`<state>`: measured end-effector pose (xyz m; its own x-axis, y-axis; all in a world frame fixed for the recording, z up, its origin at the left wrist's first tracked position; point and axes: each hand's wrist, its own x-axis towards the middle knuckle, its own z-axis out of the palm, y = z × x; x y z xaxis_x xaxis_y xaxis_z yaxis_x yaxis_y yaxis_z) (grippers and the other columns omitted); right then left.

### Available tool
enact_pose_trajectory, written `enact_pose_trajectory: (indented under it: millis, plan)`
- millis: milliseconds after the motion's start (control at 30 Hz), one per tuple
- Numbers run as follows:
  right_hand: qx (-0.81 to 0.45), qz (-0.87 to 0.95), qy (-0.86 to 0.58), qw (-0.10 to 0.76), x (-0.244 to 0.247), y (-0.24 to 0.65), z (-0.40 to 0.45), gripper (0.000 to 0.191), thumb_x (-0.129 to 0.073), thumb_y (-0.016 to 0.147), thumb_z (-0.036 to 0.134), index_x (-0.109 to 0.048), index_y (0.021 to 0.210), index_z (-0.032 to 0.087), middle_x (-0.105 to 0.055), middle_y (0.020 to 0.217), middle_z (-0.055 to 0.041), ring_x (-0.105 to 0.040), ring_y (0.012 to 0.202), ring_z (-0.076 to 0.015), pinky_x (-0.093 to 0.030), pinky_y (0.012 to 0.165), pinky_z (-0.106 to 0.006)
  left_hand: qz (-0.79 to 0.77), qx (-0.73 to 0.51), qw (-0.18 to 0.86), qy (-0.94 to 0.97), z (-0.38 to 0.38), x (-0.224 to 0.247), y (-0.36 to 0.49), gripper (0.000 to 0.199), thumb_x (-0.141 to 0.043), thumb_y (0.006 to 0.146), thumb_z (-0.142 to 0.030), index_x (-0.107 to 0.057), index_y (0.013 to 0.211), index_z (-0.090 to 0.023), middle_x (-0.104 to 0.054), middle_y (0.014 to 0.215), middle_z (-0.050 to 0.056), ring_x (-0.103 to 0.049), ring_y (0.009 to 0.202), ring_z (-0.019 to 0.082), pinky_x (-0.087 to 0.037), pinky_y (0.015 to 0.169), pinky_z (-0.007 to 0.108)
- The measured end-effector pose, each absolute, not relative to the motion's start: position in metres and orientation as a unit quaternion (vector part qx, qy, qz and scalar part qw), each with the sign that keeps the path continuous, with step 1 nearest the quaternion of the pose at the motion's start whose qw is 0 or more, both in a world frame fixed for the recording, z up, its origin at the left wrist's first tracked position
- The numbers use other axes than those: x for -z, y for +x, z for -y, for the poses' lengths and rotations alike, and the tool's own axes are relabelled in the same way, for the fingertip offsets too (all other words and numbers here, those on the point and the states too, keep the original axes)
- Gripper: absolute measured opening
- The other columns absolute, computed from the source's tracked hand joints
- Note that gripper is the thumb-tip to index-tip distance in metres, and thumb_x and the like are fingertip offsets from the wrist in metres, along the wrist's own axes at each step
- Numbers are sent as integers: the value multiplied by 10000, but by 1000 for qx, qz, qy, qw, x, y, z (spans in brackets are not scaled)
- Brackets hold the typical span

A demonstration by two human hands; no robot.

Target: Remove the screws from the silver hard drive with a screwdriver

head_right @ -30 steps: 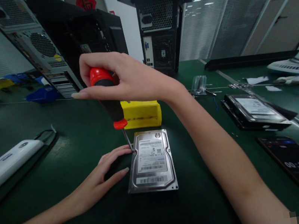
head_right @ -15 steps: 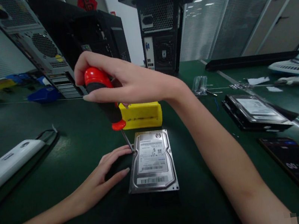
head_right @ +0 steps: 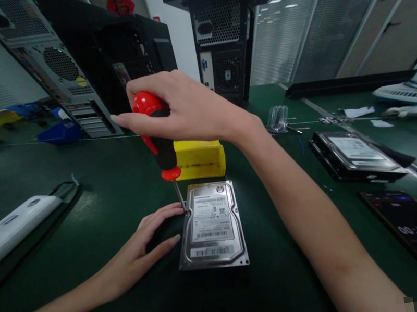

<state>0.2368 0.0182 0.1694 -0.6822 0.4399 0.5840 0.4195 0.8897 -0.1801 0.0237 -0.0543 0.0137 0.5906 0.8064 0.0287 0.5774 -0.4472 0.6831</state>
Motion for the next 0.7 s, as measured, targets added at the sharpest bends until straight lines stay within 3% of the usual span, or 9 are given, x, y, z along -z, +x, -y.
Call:
enact_pose_trajectory:
  millis: [333,467,600,700]
  plan:
    - [-114,946,-168,253,-177,249,-16,228,-473,898,288,-519,1008,94,-543,975,-47,-507,795,-89,-404,708,-228,-419,-183,311,833,55,-15,25,419,-461,930,-436,-412,1336,-343,-416,1435,6,-366,1326,261,-319,1090,448]
    - [-67,947,-170,265,-178,246,-13,307,-517,867,395,-538,968,105,-537,895,-11,-498,771,-79,-397,676,-210,-419,-179,317,832,55,-14,24,419,-459,931,-441,-405,1337,-354,-403,1443,1,-351,1334,264,-315,1090,462]
    - [-12,937,-216,274,-178,243,-10,412,-455,862,493,-564,786,102,-462,697,45,-460,673,-49,-348,619,-192,-418,-177,320,832,54,-14,25,417,-456,936,-433,-386,1341,-363,-390,1448,-9,-336,1341,252,-297,1100,458]
    - [-10,929,-239,282,-179,243,-8,453,-391,899,468,-521,648,114,-367,597,56,-377,572,-32,-292,555,-200,-417,-175,321,832,54,-14,25,411,-454,938,-430,-386,1339,-368,-384,1451,-13,-332,1342,253,-293,1101,461]
